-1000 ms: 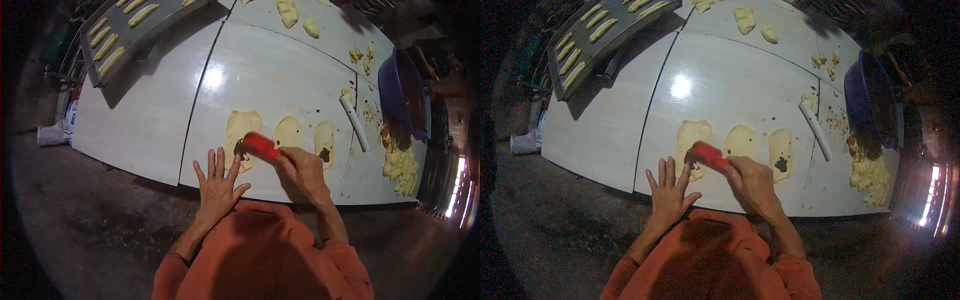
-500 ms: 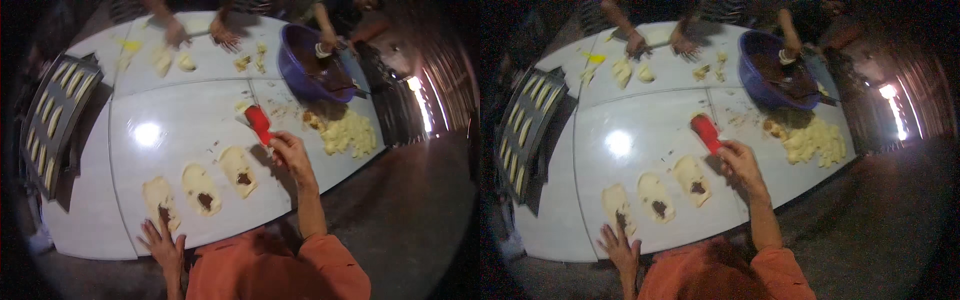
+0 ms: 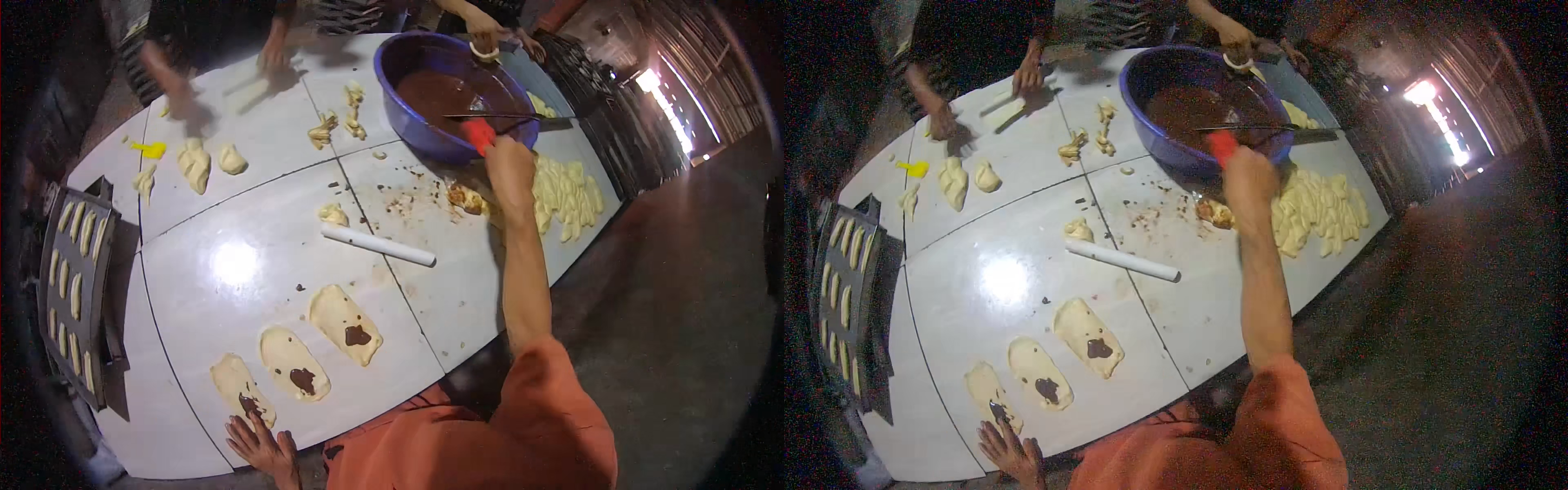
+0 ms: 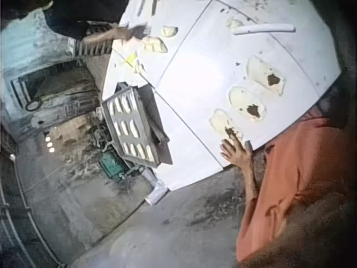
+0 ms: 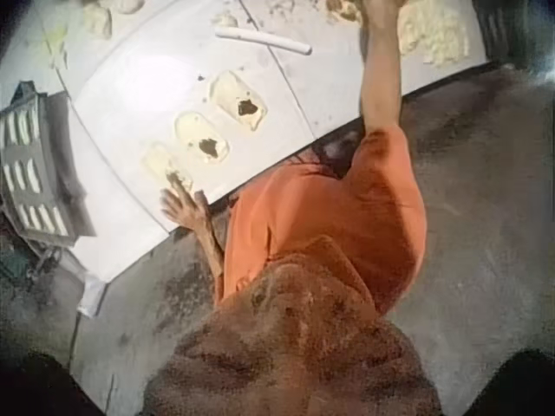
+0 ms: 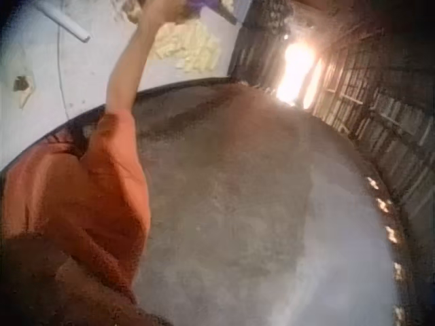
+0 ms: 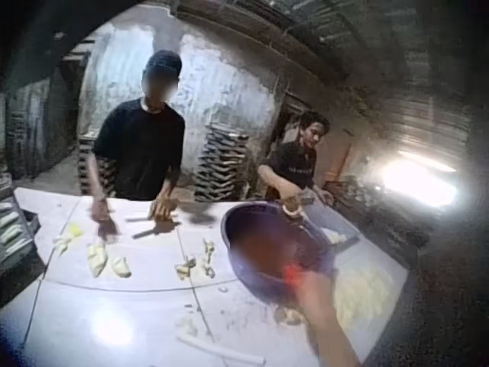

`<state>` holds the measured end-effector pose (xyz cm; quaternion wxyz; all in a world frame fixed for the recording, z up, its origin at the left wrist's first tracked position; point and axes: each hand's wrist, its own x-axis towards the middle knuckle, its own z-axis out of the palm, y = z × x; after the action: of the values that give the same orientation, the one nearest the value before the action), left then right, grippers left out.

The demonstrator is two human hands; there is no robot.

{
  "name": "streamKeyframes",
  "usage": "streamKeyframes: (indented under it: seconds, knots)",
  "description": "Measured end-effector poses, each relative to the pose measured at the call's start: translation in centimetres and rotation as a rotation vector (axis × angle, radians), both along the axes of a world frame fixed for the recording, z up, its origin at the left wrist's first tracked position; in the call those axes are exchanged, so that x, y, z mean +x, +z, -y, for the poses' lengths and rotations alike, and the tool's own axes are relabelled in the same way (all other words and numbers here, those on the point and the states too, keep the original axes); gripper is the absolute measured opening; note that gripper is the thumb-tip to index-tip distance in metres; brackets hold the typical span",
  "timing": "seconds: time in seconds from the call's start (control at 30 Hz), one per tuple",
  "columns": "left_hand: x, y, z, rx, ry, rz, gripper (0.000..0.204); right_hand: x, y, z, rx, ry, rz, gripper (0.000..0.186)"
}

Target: The person flattens pieces of dough using a rolling pin and hands, spreads chocolate filling onto them using a spatula, rolls the dough by hand, and arranges the rolled pastries onto a baking tray.

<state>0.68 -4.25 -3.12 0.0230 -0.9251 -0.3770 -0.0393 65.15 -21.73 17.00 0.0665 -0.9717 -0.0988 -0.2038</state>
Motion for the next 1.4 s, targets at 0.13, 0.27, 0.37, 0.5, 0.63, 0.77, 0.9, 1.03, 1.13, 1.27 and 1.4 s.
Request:
streamKeyframes:
  seconds: [0.13,0.27,0.37,0.5,0.63,0.77,0.9,1.03,1.13,1.27,1.4]
  knots:
    - [-0.3,0.2,0.2,-0.027,-0.013,0.01,0.069,1.3,1.4,-2.2,-0.144,0.197,0.075,0.023]
    - [-0.9,0.1,0.6,0.001,-0.026,-0.015,0.065,0.0,-1.6,0.2,-0.448,0.304,0.187,0.019]
    - [-0.9,-0.1,0.8,0.04,-0.033,-0.023,0.063,-2.8,1.2,3.6,-0.529,0.414,0.235,0.02]
    - [-0.9,0.3,0.9,0.017,-0.037,0.014,0.061,-4.2,4.9,4.6,-0.32,0.371,0.104,0.023]
    - [-1.3,-1.0,0.4,0.114,-0.147,0.094,0.057,-2.7,2.7,5.6,-0.242,0.076,-0.083,0.028]
    - [-2.0,-0.4,0.6,0.095,-0.139,0.08,0.057,-5.4,-1.5,6.5,0.236,0.16,-0.221,0.042]
    - [-2.3,-0.1,1.7,-0.068,-0.048,0.076,0.057,-7.4,-8.8,6.0,0.37,0.189,-0.37,0.052]
    - [-2.7,0.1,2.4,-0.121,-0.034,0.125,0.07,-6.5,-13.6,4.1,0.035,0.231,-0.069,0.043]
    - [-2.7,-0.9,2.5,-0.051,-0.023,0.256,0.063,-5.9,-13.2,-1.1,0.116,0.406,0.062,0.037]
    - [-2.5,-1.0,3.1,-0.072,0.049,0.324,0.057,-3.0,-13.2,-11.9,0.423,0.693,-0.324,0.035]
    - [-1.9,-0.3,3.0,-0.077,0.066,0.258,0.056,1.7,-15.8,-21.5,0.354,0.771,-0.22,0.034]
